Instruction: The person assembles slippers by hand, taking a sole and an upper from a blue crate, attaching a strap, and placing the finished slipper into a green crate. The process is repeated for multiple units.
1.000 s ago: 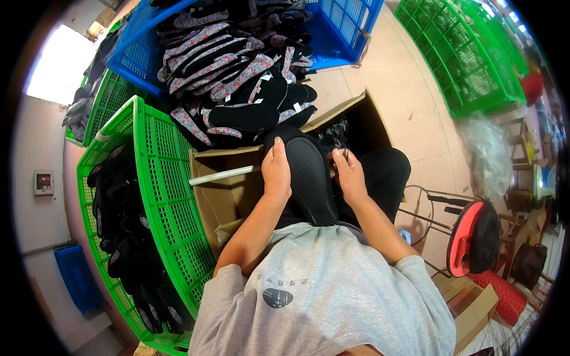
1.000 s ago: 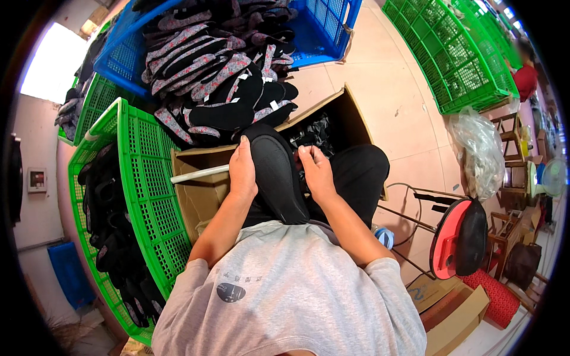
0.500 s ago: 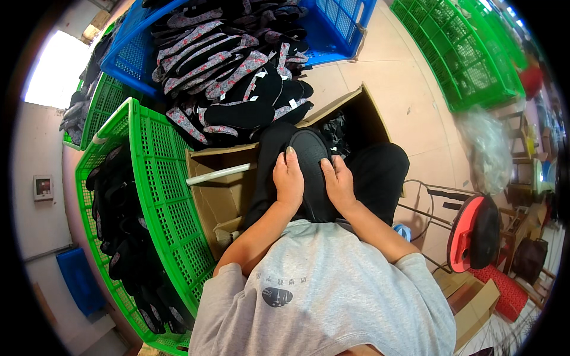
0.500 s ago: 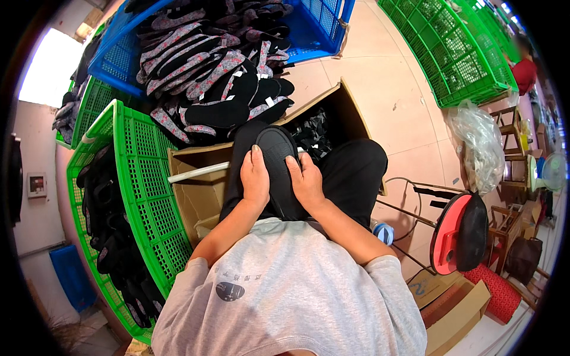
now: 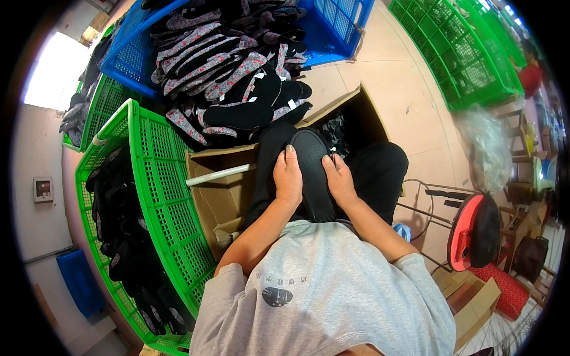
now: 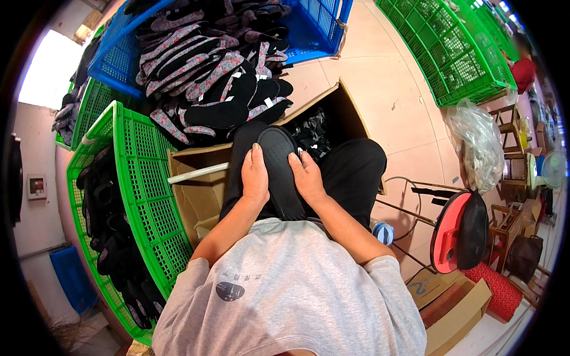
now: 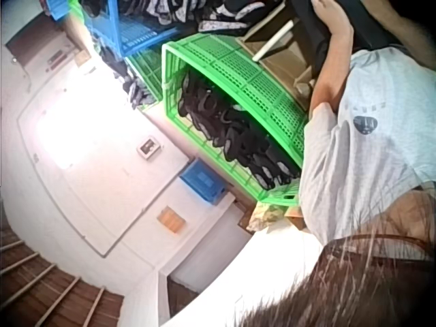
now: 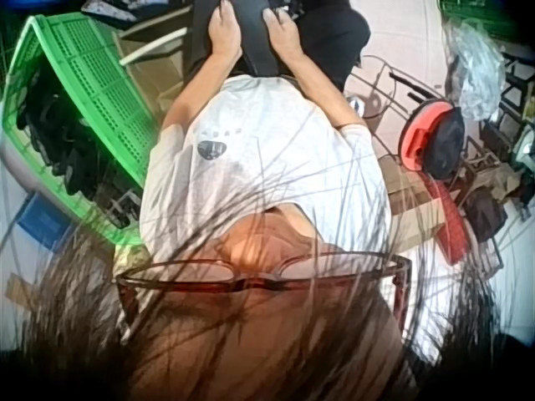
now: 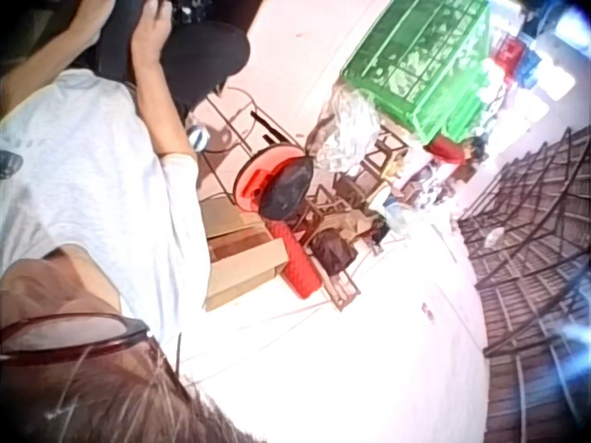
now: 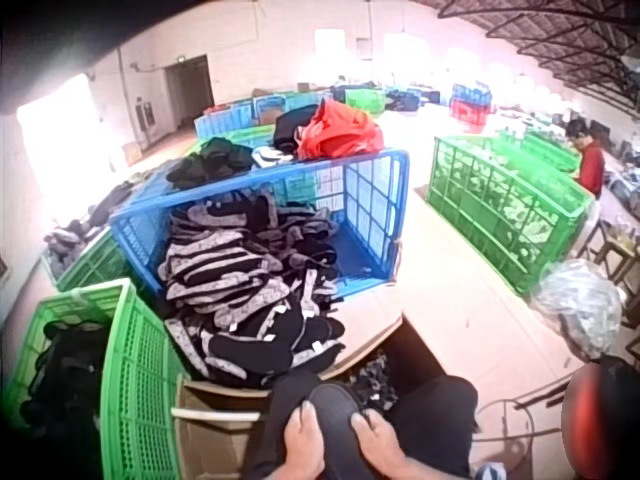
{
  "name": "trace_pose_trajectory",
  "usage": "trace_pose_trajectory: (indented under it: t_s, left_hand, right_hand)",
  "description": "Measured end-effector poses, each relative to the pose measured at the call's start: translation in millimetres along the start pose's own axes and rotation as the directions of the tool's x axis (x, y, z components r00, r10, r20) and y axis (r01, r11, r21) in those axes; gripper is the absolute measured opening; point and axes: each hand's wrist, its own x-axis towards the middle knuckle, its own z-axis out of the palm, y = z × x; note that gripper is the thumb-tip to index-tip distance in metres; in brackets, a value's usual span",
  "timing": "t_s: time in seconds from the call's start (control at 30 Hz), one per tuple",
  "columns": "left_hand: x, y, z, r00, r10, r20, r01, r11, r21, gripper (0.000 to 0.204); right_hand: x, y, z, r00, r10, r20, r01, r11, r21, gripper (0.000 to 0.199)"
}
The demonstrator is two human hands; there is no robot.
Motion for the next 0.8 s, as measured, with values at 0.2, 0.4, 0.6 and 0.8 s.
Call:
trace_pose_trajectory:
  t_s: [0.2, 0.4, 0.6, 0.8]
  left_hand:
    - [11.3, 11.3, -8.0, 0.998, -0.059, 0.026, 0.062, 0.99, -0.125, 0.05]
    - [20.0, 5.7, -12.2, 0.992, -0.105, 0.065, 0.117, 0.971, -0.209, 0.054]
    - [21.5, 6.0, -15.5, 0.99, -0.097, 0.098, 0.101, 0.994, -0.037, 0.052]
    - [-15.6, 31.3, -4.7, 0.916, -0.171, 0.364, 0.204, 0.977, -0.055, 0.053]
  right_hand:
    - [-1.6, -4.1, -14.9, 0.966, 0.181, 0.184, -0.228, 0.934, 0.274, 0.037]
    - [-5.6, -30.3, -29.6, 0.822, 0.402, 0.403, -0.533, 0.791, 0.301, 0.042]
    - [-0.8, -32.9, -40.8, 0.857, 0.286, 0.429, -0.463, 0.793, 0.396, 0.039]
    - [6.0, -59.4, -31.5, 0.91, 0.249, 0.33, -0.386, 0.797, 0.464, 0.04]
